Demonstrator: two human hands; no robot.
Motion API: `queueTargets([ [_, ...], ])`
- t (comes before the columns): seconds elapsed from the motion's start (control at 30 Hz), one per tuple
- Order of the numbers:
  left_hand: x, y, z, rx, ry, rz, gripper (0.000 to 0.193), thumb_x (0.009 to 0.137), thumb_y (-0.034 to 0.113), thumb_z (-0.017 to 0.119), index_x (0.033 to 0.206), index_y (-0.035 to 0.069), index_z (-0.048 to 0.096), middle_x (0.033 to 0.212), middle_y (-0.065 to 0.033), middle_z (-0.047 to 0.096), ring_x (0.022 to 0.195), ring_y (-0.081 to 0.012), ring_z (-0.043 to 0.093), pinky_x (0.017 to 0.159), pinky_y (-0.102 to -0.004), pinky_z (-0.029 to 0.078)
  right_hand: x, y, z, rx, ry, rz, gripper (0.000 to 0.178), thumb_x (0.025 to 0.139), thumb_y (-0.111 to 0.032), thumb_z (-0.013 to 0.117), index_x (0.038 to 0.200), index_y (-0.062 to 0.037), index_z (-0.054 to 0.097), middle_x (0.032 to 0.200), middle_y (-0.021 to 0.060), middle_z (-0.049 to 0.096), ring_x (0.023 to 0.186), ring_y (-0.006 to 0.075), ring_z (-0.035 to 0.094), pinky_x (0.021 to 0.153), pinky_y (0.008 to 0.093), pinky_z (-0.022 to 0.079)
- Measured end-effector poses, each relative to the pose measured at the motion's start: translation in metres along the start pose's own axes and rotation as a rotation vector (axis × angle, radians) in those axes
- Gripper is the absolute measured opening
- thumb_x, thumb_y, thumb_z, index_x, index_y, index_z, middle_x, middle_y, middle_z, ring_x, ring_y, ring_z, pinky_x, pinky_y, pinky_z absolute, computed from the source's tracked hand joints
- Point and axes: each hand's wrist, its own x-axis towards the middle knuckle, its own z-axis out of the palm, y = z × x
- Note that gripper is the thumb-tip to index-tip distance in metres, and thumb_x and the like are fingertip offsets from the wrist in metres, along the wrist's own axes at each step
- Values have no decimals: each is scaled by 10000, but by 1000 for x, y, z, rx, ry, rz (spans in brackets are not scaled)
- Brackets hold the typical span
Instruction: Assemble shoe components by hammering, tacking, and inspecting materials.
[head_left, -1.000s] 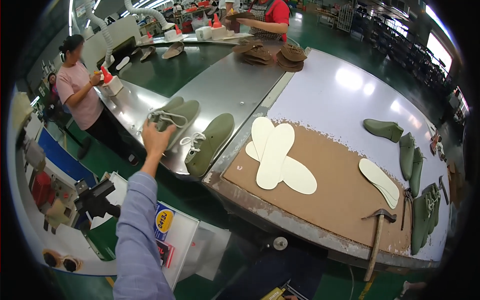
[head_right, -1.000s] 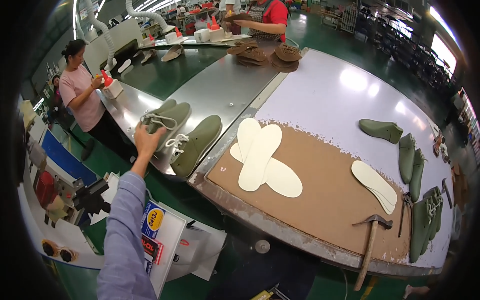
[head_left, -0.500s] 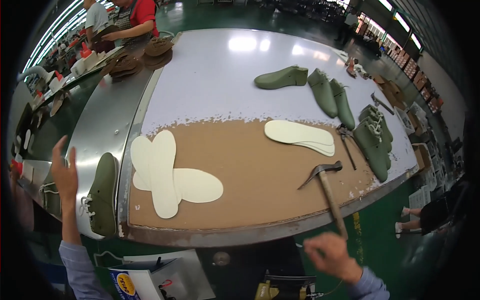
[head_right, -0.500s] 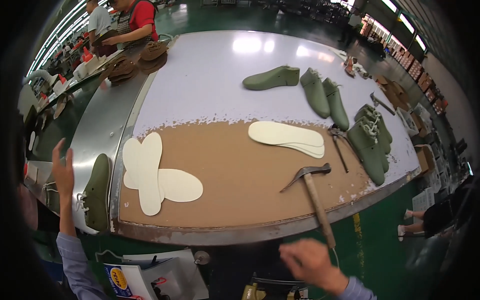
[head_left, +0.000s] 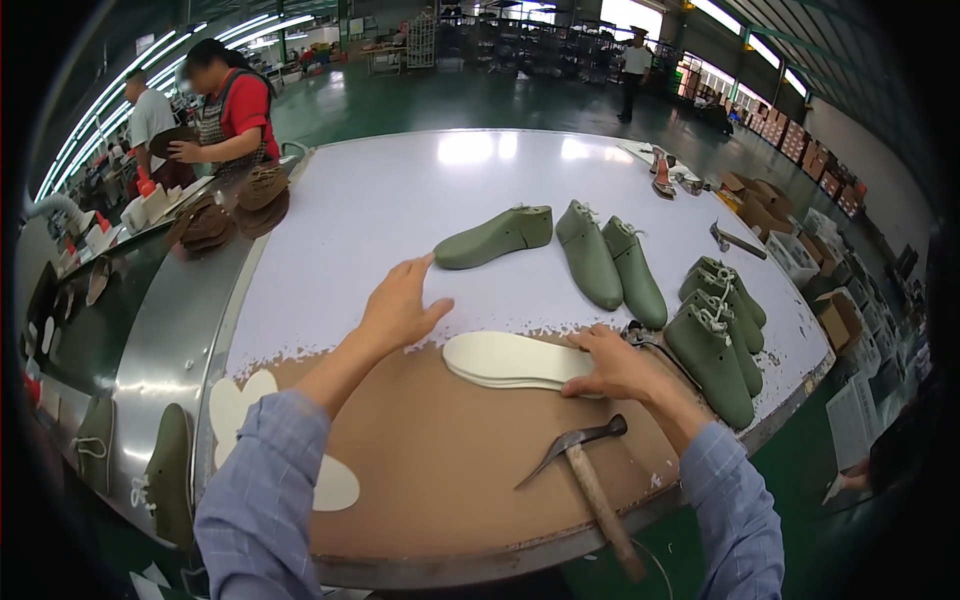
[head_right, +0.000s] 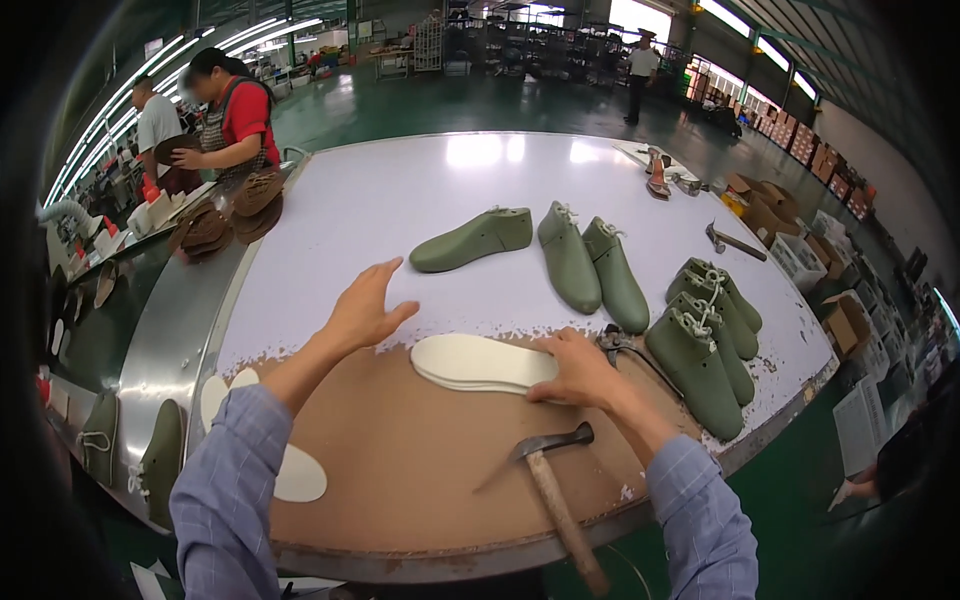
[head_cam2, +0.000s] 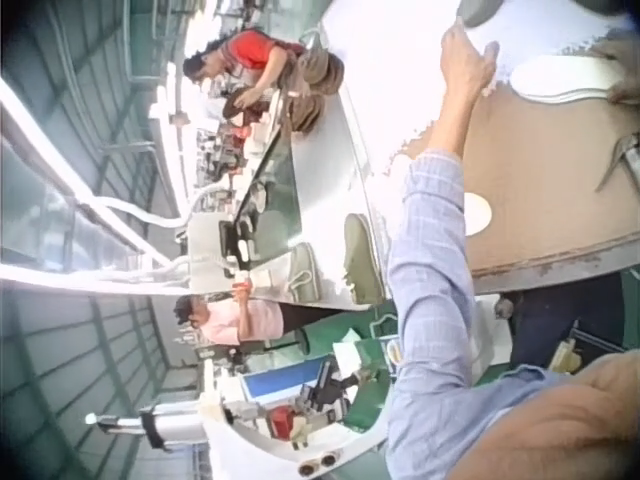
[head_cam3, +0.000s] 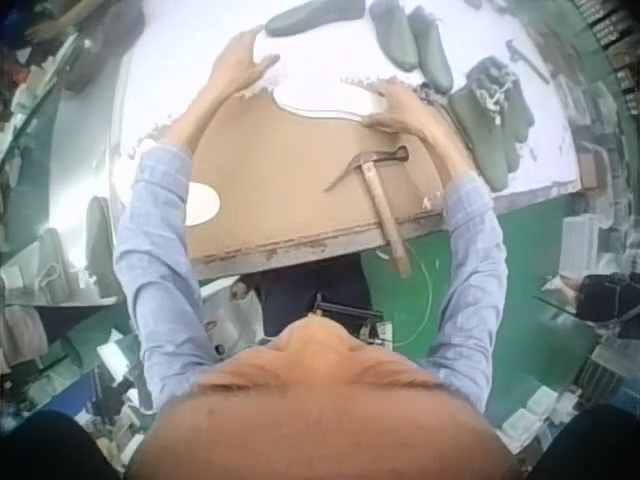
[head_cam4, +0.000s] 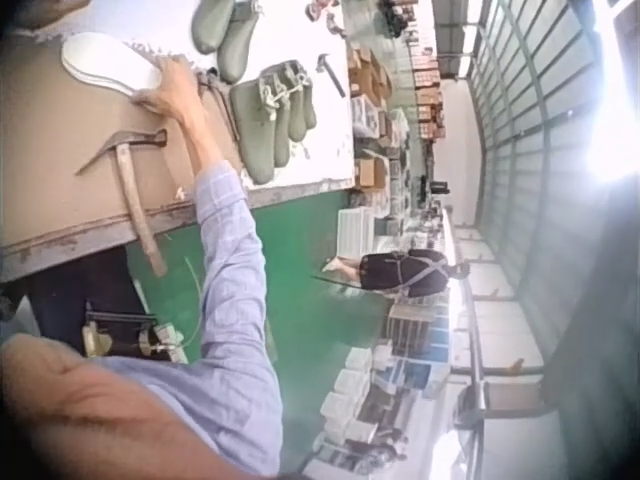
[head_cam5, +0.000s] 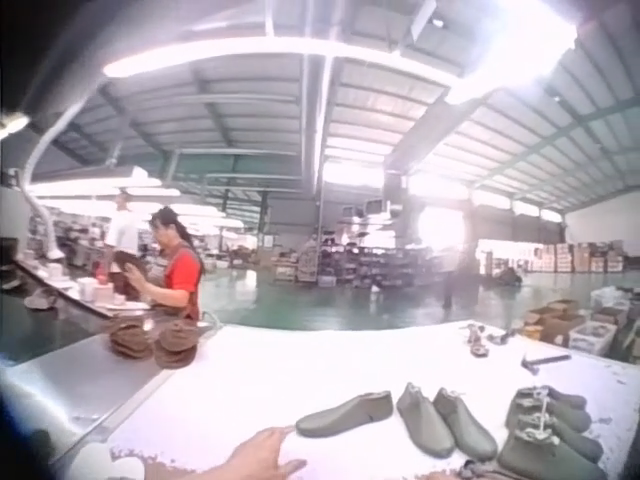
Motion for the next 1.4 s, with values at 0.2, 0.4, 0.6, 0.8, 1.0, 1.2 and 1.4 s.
queueTargets([
  [0.2, 119, 23, 83, 86, 16, -78, 873, 758, 432, 725, 1418, 5, 347, 1380, -181, 458, 1265, -337, 445, 1036, -451, 390, -32, 6, -19, 151, 172, -5, 654, 670, -197, 832, 1216, -24, 516, 1285, 203, 448, 1177, 387, 478, 995, 415, 420],
  [0.4, 140, 23, 88, 169, 26, -138, 815, 702, 427, 747, 1382, 124, 417, 1265, -124, 498, 1118, -332, 516, 932, -477, 447, -57, 18, -8, 52, 344, -107, 596, 694, -123, 804, 1209, -43, 515, 1267, 196, 470, 1154, 402, 492, 978, 438, 426],
  [0.6, 66, 18, 42, 113, -178, -172, 715, 654, 358, 717, 1283, 118, 475, 1151, -202, 489, 993, -393, 569, 874, -452, 492, -71, 21, -3, 25, 372, -167, 600, 689, -152, 812, 1224, -78, 550, 1122, 135, 553, 1043, 334, 542, 892, 429, 455],
  [0.8, 1, 17, 0, 79, -248, -361, 902, 628, 611, 769, 1376, 188, 495, 1218, -209, 511, 1079, -377, 576, 918, -434, 483, -84, 5, -7, 61, 470, -188, 431, 757, -159, 763, 1126, -43, 572, 1006, 153, 587, 927, 339, 586, 786, 417, 475],
  [1.0, -28, 31, 7, -14, 43, -362, 677, 637, 522, 739, 1153, 98, 631, 984, -169, 694, 935, -337, 655, 822, -420, 514, -108, -29, -29, 358, 497, -36, 152, 860, -49, 601, 995, -3, 548, 766, 123, 608, 727, 239, 633, 610, 358, 484],
  [1.2, -106, 60, -14, -262, 106, -321, 689, 695, 511, 768, 1152, 22, 608, 1006, -197, 677, 966, -331, 650, 859, -398, 508, -182, -49, -4, 1070, 277, -95, 359, 950, -121, 490, 1280, 6, 427, 1098, 148, 626, 845, 190, 647, 696, 290, 533],
  [1.4, -235, 133, -80, -873, 4, -259, 608, 696, 305, 841, 1191, 44, 601, 1108, -120, 653, 1012, -244, 618, 893, -396, 491, -212, -70, -1, 1548, -178, 92, 484, 998, -331, 445, 1344, -4, 365, 1163, 190, 587, 859, 244, 651, 713, 361, 574],
])
